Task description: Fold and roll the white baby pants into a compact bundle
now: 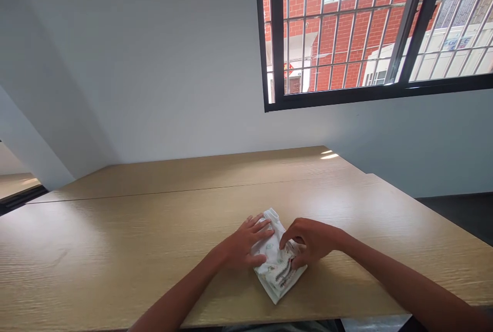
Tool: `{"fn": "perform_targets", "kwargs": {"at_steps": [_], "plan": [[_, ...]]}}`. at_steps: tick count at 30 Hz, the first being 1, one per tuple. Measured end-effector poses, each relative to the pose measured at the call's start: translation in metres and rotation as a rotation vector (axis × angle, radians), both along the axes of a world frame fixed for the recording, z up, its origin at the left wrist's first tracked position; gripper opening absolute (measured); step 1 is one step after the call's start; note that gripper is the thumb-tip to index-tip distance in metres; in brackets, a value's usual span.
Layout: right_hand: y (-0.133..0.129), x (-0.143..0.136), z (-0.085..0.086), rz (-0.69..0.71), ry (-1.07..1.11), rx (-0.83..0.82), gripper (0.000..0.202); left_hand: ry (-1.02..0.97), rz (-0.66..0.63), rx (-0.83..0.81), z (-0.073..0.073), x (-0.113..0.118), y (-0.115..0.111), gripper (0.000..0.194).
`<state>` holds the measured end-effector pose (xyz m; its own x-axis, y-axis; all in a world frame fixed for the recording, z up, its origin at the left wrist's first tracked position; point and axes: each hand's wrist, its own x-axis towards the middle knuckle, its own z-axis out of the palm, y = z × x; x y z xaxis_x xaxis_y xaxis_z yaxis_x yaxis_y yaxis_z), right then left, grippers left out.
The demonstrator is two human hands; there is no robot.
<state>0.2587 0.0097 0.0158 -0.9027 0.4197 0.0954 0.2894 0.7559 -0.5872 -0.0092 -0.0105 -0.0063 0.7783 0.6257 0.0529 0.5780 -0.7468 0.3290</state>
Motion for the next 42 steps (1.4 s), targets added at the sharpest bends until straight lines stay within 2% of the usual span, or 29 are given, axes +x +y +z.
{"fn": "perform_targets", "kwargs": {"at_steps": [2,5,8,12,14,16,20,25,29,33,37,39,42], "plan": [[-0.006,-0.005,0.000,-0.006,0.106,0.097,0.039,-0.022,-0.005,0.056,0.000,0.003,-0.003,0.067],[-0.012,-0.008,-0.002,0.041,0.245,0.068,0.030,-0.058,-0.013,0.094,0.002,0.009,-0.009,0.062],[-0.014,-0.009,-0.004,0.119,0.153,0.004,0.027,-0.086,-0.060,0.061,0.005,0.013,-0.012,0.054],[-0.011,-0.007,-0.006,0.172,-0.009,-0.025,0.036,-0.132,-0.062,0.007,0.009,0.012,-0.013,0.041],[-0.009,-0.005,-0.005,0.160,-0.056,-0.027,0.044,-0.132,-0.070,-0.018,0.011,0.010,-0.012,0.052],[-0.009,-0.004,-0.004,0.146,-0.084,-0.033,0.051,-0.118,-0.094,-0.042,0.011,0.008,-0.012,0.075],[-0.014,-0.006,-0.008,0.119,-0.036,0.038,0.046,-0.074,-0.132,-0.081,0.009,0.007,-0.010,0.110],[-0.020,-0.011,-0.013,0.047,0.033,0.186,0.043,-0.055,-0.175,-0.121,0.005,0.006,-0.004,0.124],[-0.022,-0.011,-0.007,-0.034,0.092,0.187,0.043,-0.041,-0.205,-0.126,0.000,0.005,0.002,0.125],[-0.021,-0.010,-0.004,-0.072,0.123,0.141,0.044,-0.093,-0.219,-0.100,0.000,0.009,0.001,0.110],[-0.018,-0.009,-0.009,-0.170,0.160,0.114,0.041,-0.246,-0.176,-0.067,0.004,0.015,-0.008,0.059],[-0.018,-0.009,-0.010,-0.211,0.216,0.097,0.036,-0.318,-0.125,-0.109,0.006,0.017,-0.012,0.036],[-0.017,-0.009,-0.006,-0.180,0.320,0.042,0.032,-0.453,-0.040,-0.261,0.010,0.021,-0.015,0.022]]}}
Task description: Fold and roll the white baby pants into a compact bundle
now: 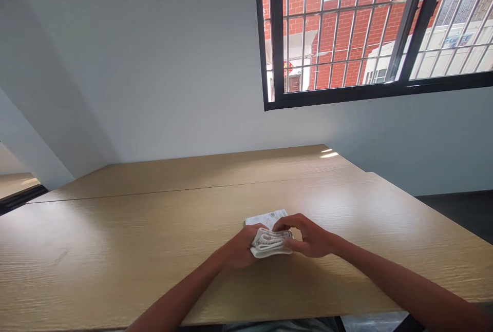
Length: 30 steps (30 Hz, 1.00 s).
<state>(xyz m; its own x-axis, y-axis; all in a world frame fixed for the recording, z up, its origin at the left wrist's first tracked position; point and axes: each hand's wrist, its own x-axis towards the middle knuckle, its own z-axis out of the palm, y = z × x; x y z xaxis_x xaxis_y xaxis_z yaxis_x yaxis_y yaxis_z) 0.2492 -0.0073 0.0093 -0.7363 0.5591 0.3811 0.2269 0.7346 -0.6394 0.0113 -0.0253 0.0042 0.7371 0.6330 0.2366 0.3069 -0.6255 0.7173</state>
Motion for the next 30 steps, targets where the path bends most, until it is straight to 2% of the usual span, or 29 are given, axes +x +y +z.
{"fn": "perform_targets", "kwargs": {"at_steps": [4,8,12,13,16,19,24,26,30], "plan": [[0.003,-0.002,0.001,-0.017,0.027,-0.075,0.062,-0.138,0.066,-0.167,0.000,0.003,0.003,0.029],[0.008,-0.004,-0.004,-0.034,0.048,-0.203,0.049,-0.222,0.182,-0.321,-0.008,0.001,0.012,0.040],[0.012,-0.005,-0.006,-0.028,0.100,-0.252,0.068,-0.438,0.190,-0.584,-0.016,0.000,0.017,0.040],[0.012,-0.005,-0.006,-0.056,0.104,-0.258,0.066,-0.490,0.189,-0.673,-0.017,0.000,0.017,0.041],[0.015,-0.006,-0.007,-0.137,0.092,-0.289,0.041,-0.559,0.196,-0.866,-0.017,0.000,0.016,0.045],[0.017,-0.006,-0.009,-0.130,0.055,-0.342,0.028,-0.537,0.170,-0.885,-0.015,-0.003,0.015,0.047],[0.020,-0.004,-0.010,-0.051,-0.027,-0.455,0.027,-0.335,0.145,-0.824,-0.013,-0.010,0.014,0.059],[0.018,-0.004,-0.009,-0.050,-0.047,-0.397,0.025,-0.270,0.138,-0.782,-0.012,-0.011,0.014,0.055],[0.011,-0.004,-0.006,-0.077,0.004,-0.162,0.024,-0.247,0.069,-0.751,-0.007,-0.011,0.013,0.053]]}}
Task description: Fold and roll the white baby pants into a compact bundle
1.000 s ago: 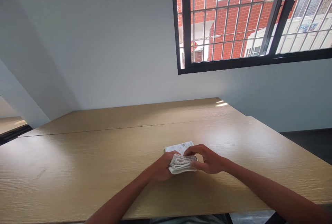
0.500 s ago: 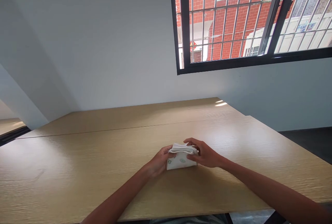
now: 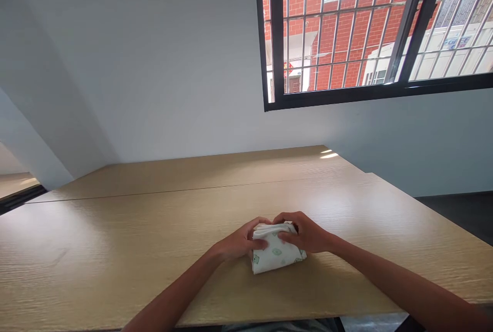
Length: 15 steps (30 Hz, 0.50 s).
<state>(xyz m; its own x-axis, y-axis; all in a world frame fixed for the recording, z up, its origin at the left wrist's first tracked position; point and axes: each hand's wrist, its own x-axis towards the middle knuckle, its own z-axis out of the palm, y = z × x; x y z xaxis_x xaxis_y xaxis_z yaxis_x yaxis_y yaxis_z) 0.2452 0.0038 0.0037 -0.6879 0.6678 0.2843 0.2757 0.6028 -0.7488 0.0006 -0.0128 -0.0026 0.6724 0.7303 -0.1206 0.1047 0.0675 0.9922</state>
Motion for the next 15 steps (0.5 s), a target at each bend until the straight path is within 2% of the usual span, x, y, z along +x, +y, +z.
{"fn": "perform_targets", "kwargs": {"at_steps": [4,7,10,12,15], "plan": [[-0.005,0.000,0.001,0.058,0.129,0.095,0.030,-0.055,-0.098,0.049,0.009,0.001,-0.005,0.063],[-0.006,-0.001,0.000,0.111,0.194,0.003,0.030,-0.082,-0.128,0.120,0.011,0.001,-0.008,0.069],[-0.007,-0.004,0.001,0.197,0.282,-0.169,0.038,-0.087,-0.069,0.194,0.008,0.002,-0.008,0.051],[-0.007,-0.005,0.002,0.199,0.309,-0.261,0.051,-0.088,-0.005,0.213,0.006,0.003,-0.005,0.040],[-0.004,-0.005,0.002,0.165,0.267,-0.384,0.071,-0.127,0.133,0.179,-0.001,0.004,0.001,0.041]]}}
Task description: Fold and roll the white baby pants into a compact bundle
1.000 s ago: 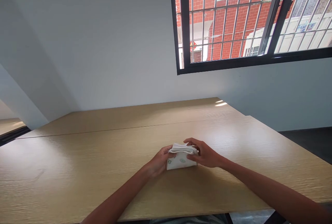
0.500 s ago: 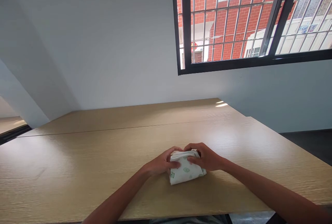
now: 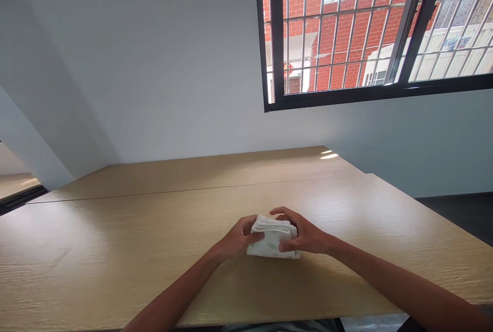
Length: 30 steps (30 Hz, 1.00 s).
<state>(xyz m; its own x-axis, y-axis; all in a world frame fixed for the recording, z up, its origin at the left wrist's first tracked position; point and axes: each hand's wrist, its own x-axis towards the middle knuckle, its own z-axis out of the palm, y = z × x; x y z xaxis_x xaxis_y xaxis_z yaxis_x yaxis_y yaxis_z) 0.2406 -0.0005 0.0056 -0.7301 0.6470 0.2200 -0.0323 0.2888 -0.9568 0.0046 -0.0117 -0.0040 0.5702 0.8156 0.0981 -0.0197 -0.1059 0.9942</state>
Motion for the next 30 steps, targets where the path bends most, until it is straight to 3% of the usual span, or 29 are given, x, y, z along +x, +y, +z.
{"fn": "perform_targets", "kwargs": {"at_steps": [6,16,19,23,27,30], "plan": [[0.008,0.003,-0.006,0.021,-0.085,-0.093,0.065,-0.061,0.154,-0.123,-0.015,0.001,0.008,0.042],[0.015,0.002,-0.016,-0.131,-0.166,-0.015,0.048,0.005,0.123,-0.123,-0.013,0.000,0.008,0.038],[0.014,0.003,-0.012,-0.118,-0.239,0.026,0.042,0.089,0.112,-0.097,-0.013,-0.002,0.007,0.048],[0.012,0.004,-0.005,-0.078,-0.280,-0.002,0.035,0.258,0.126,0.044,-0.009,-0.003,0.002,0.058],[0.013,0.005,-0.005,-0.014,-0.321,-0.015,0.042,0.404,0.166,0.306,-0.004,-0.001,-0.002,0.035],[0.011,0.004,-0.008,-0.092,-0.350,0.145,0.036,0.475,0.192,0.421,-0.003,0.000,-0.003,0.024]]}}
